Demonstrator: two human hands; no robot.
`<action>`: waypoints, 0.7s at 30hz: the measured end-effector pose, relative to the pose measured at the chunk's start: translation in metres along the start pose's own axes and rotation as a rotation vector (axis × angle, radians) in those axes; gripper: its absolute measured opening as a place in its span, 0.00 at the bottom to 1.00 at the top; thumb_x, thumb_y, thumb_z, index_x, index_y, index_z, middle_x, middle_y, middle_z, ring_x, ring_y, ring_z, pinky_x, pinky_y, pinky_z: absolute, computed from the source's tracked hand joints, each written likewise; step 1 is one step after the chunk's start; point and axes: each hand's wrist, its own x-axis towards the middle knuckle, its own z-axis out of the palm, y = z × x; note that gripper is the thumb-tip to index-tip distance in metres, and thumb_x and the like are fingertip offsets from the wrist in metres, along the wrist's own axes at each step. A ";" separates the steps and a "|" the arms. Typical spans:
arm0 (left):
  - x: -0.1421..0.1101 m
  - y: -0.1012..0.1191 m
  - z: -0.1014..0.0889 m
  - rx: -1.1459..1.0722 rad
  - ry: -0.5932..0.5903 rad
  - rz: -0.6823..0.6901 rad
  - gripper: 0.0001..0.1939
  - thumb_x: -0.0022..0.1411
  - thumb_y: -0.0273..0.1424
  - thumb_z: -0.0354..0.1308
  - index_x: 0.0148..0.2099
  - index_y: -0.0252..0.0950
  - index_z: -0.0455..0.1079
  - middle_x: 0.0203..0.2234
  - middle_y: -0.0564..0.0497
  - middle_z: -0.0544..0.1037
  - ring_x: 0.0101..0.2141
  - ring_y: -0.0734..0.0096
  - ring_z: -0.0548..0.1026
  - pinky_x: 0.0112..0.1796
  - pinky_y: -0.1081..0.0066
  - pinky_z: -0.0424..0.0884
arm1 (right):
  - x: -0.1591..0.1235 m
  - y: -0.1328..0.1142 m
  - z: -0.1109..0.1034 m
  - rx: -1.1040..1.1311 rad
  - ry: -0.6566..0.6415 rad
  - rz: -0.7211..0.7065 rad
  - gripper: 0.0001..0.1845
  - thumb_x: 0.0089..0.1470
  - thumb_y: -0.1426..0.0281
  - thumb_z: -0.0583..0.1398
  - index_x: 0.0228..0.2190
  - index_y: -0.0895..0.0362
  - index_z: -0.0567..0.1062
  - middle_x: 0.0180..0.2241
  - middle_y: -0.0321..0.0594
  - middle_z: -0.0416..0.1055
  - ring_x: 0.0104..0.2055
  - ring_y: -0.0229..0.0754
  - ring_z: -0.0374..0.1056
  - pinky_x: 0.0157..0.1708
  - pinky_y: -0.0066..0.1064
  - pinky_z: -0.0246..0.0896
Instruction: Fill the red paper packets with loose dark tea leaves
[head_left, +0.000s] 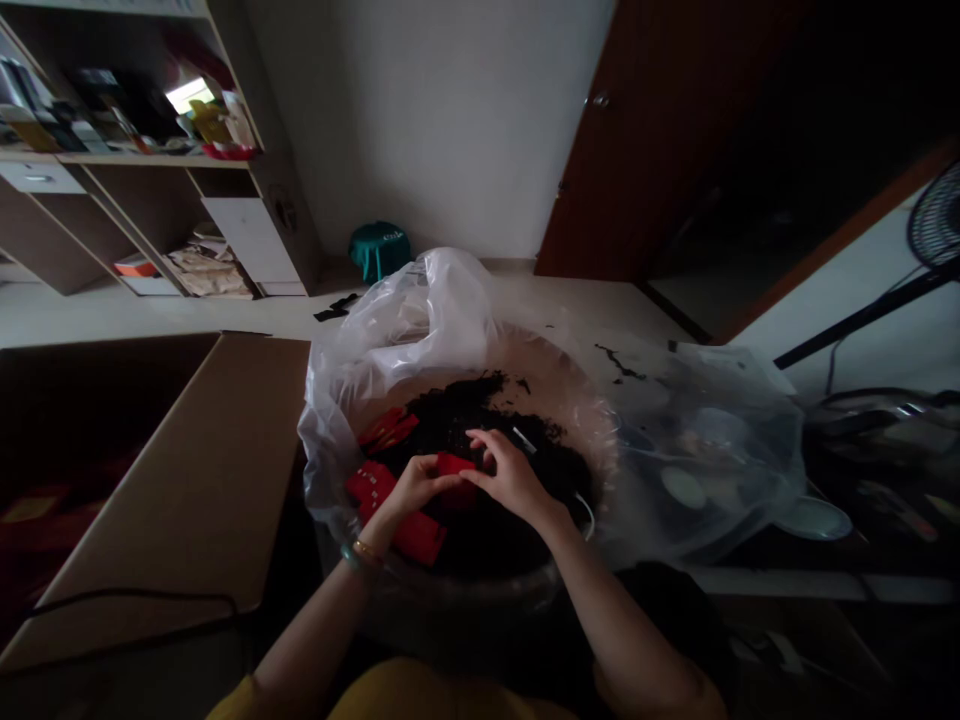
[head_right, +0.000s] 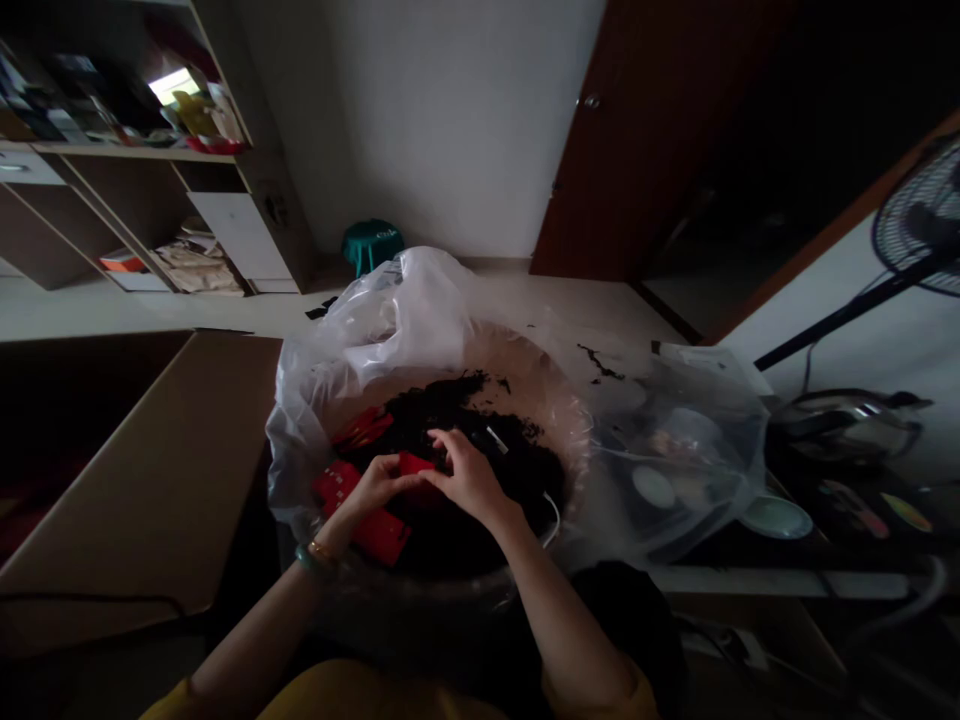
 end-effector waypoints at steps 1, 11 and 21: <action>0.000 0.002 0.000 -0.013 -0.027 -0.010 0.25 0.44 0.50 0.66 0.32 0.31 0.76 0.24 0.50 0.77 0.24 0.72 0.70 0.28 0.72 0.68 | 0.001 0.003 0.002 0.035 0.016 0.040 0.11 0.51 0.69 0.63 0.39 0.55 0.75 0.36 0.40 0.72 0.33 0.39 0.68 0.37 0.33 0.66; -0.001 0.008 -0.001 0.047 -0.004 -0.012 0.26 0.54 0.53 0.56 0.34 0.32 0.72 0.21 0.55 0.71 0.22 0.78 0.63 0.23 0.76 0.61 | 0.003 0.009 0.012 0.297 0.041 0.280 0.21 0.42 0.63 0.66 0.39 0.56 0.73 0.33 0.38 0.74 0.30 0.39 0.69 0.32 0.32 0.66; -0.005 -0.008 0.023 -0.027 0.129 0.029 0.40 0.36 0.34 0.73 0.52 0.31 0.64 0.43 0.44 0.76 0.42 0.60 0.74 0.45 0.63 0.71 | -0.010 0.007 0.037 0.457 0.361 0.458 0.19 0.44 0.58 0.63 0.36 0.57 0.72 0.33 0.42 0.74 0.28 0.42 0.70 0.26 0.34 0.69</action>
